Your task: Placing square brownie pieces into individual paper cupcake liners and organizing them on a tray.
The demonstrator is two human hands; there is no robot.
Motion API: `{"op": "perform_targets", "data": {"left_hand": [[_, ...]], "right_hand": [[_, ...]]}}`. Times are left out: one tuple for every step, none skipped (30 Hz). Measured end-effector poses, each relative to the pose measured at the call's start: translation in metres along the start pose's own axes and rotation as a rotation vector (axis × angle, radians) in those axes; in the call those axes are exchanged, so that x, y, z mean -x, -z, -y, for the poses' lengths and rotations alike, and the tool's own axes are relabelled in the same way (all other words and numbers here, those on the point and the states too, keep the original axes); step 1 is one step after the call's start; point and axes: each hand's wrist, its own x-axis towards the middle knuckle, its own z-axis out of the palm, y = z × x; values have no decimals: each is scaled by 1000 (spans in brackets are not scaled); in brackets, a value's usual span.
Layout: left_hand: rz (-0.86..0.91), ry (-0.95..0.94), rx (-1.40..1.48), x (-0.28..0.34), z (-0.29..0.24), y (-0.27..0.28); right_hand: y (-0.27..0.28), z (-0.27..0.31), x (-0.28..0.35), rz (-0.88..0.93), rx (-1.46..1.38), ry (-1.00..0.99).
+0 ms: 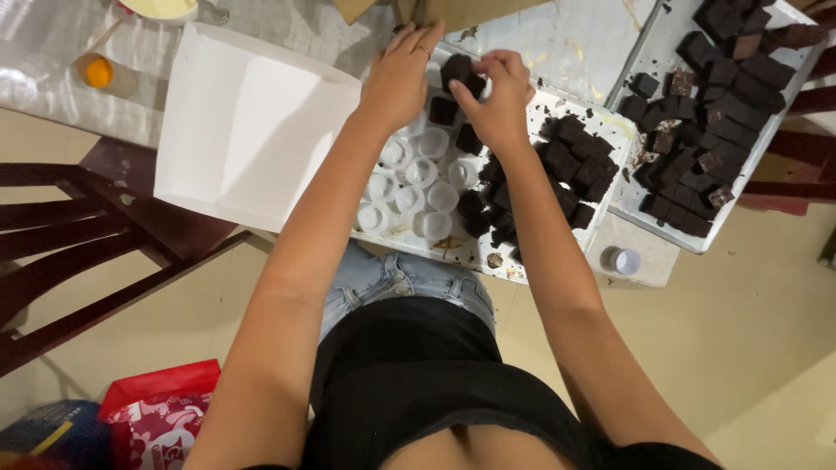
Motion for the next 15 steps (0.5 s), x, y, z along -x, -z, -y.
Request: {"op": "perform_targets", "data": {"left_hand": [[-1, 3, -2, -1, -1, 3], [18, 10, 15, -2, -1, 6], [37, 17, 32, -4, -2, 10], [34, 19, 31, -4, -2, 11], [31, 22, 53, -5, -1, 11], [26, 27, 75, -5, -1, 12], [23, 31, 75, -5, 0, 11], [10, 27, 72, -5, 1, 10], [-2, 24, 70, -5, 1, 8], [-3, 26, 72, -5, 1, 9], [-7, 21, 69, -4, 0, 9], [-11, 14, 66, -4, 0, 9], [-10, 16, 67, -4, 0, 10], [-8, 12, 71, -4, -1, 10], [-5, 8, 75, -4, -1, 11]], "right_hand": [[-4, 1, -5, 2, -2, 2], [-8, 1, -10, 3, 65, 59], [-11, 2, -15, 4, 131, 116], [-13, 2, -18, 6, 130, 120], [-14, 1, -20, 36, 144, 120], [-16, 1, -23, 68, 159, 122], [-17, 1, -23, 71, 158, 126], [-17, 1, -23, 70, 192, 159], [-18, 1, -24, 70, 226, 192], [-18, 1, -24, 73, 227, 192], [-17, 0, -23, 91, 266, 199], [-17, -1, -23, 107, 305, 204], [-18, -1, -23, 109, 306, 204], [-17, -1, -23, 119, 329, 209], [-17, -1, -23, 129, 353, 214]]}}
